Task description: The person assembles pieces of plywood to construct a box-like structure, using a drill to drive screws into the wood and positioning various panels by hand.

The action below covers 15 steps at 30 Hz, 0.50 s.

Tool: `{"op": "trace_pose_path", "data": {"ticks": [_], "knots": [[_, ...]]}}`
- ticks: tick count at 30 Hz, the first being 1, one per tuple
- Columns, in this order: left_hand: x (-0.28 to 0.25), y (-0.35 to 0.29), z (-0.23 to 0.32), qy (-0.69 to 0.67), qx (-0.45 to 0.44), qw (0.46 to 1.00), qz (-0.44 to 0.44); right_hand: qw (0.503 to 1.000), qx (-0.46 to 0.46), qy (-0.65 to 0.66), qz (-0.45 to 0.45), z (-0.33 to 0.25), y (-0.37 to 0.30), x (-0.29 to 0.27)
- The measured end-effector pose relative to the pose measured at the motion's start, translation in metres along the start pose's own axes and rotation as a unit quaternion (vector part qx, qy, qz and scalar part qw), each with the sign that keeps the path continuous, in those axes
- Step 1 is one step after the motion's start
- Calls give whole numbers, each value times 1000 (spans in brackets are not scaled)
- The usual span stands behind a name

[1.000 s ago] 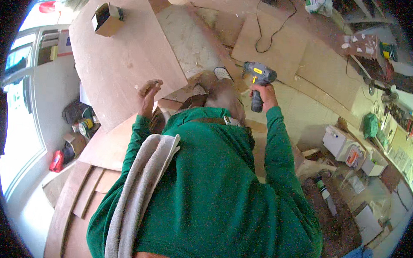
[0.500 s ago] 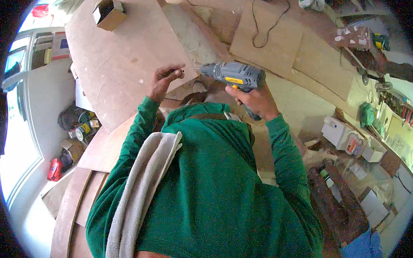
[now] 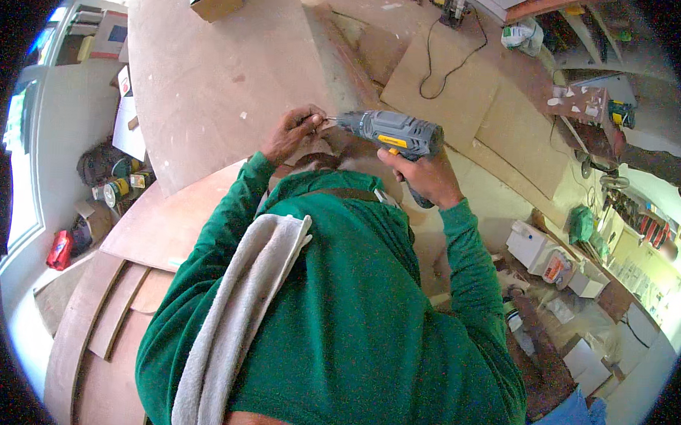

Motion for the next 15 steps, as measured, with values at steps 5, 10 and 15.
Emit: {"op": "trace_pose_path", "data": {"ticks": [5,10,15], "knots": [[3,1,0,-53,-30,998,5,1000,-7,-17,-4,-2,1,-2],[8,1,3,-48,-25,998,-14,996,6,-94,-10,-13,5,-13],[-16,22,-9,99,159,982,-29,979,-51,-193,-40,-48,33,-18]]}}
Point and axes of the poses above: each hand's wrist, its own y-axis towards the middle knuckle, its own x-axis out of the palm, z = x × y, the point moved 1 cm from there along y, towards the middle knuckle, and after that the axes turned 3 degrees about x, right-handed, at the moved point
